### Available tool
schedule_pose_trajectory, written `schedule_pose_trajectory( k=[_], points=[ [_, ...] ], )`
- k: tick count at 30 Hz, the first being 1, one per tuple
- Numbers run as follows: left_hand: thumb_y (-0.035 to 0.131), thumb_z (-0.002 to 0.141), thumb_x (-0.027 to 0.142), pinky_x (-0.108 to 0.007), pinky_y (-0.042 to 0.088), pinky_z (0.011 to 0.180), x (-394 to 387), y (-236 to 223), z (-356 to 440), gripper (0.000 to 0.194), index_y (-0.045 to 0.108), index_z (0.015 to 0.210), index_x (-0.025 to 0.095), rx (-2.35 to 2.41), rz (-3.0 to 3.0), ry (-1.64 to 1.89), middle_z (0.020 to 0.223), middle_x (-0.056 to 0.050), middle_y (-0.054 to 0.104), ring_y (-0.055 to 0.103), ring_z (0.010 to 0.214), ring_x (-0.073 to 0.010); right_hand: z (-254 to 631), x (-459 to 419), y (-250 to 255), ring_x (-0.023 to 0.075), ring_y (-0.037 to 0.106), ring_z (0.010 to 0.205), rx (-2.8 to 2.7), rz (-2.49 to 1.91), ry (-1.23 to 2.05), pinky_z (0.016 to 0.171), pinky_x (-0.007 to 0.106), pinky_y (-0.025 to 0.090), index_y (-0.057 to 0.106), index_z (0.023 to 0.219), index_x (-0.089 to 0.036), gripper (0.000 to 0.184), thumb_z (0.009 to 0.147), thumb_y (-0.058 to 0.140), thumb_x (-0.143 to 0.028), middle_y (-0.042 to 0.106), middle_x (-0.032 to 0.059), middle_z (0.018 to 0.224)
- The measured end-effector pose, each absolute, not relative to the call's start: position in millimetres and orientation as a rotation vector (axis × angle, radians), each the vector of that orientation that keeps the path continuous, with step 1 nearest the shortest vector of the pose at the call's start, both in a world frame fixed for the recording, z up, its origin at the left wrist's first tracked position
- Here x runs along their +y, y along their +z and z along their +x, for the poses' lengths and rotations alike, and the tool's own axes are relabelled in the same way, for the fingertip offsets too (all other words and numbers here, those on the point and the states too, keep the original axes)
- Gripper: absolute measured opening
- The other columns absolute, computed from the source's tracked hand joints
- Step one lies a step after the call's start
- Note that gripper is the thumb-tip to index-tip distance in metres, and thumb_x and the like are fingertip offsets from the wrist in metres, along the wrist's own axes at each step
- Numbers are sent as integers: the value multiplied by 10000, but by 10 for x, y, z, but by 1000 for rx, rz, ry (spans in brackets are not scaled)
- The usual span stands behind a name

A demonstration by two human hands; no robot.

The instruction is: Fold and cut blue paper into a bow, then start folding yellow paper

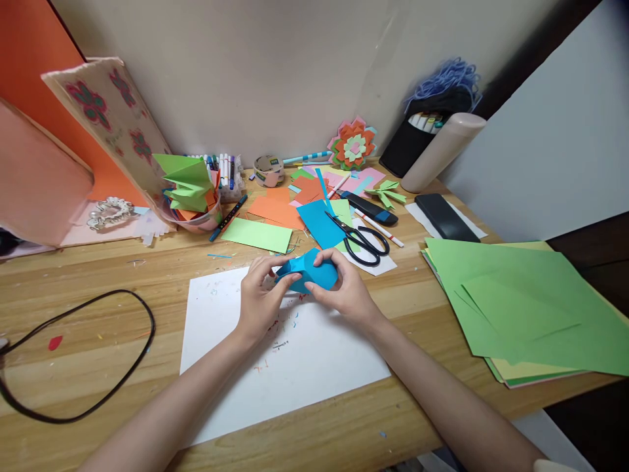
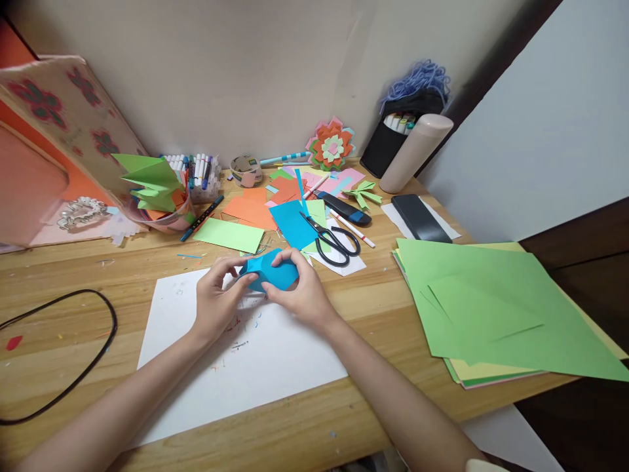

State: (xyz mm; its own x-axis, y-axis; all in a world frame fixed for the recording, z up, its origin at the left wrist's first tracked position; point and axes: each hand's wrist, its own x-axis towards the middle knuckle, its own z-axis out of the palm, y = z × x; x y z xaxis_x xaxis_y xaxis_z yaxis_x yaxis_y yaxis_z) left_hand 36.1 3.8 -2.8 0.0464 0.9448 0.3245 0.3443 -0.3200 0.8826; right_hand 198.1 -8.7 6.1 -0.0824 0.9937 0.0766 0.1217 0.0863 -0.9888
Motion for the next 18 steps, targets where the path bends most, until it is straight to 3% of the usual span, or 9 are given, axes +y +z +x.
schedule_pose_trajectory(
  k=[3,7,10,18],
  points=[
    [656,746,284,-300,404,692,46,-16,361,129,658,866,235,1251,1726,1306,818,-7,637,511,765,-166,2003,-69,75,194,528,964,-1501,-1179,989,826,321,451,495,923,-237,301,679,668,-209,526,36,1007],
    [659,742,266,-299,399,675,54,-16,358,109,663,845,233,1215,1711,1303,811,-10,651,511,756,-166,2038,-55,140,240,417,1197,-1657,-1181,825,1006,414,337,553,1017,-258,353,690,674,-203,483,71,1223],
    [661,737,262,-297,400,671,59,-22,352,99,666,831,231,1211,1699,1304,796,-8,652,514,745,-166,2058,-52,174,247,414,1213,-1702,-1165,808,1012,431,337,552,1055,-262,376,702,671,-218,479,83,1245],
    [685,720,259,-326,422,761,52,-11,340,109,642,816,229,1115,1741,1254,803,-12,639,553,814,-184,2132,-41,172,235,476,1159,-1720,-1036,917,962,412,389,535,894,-253,241,701,673,-210,554,68,1150]
  ],
)
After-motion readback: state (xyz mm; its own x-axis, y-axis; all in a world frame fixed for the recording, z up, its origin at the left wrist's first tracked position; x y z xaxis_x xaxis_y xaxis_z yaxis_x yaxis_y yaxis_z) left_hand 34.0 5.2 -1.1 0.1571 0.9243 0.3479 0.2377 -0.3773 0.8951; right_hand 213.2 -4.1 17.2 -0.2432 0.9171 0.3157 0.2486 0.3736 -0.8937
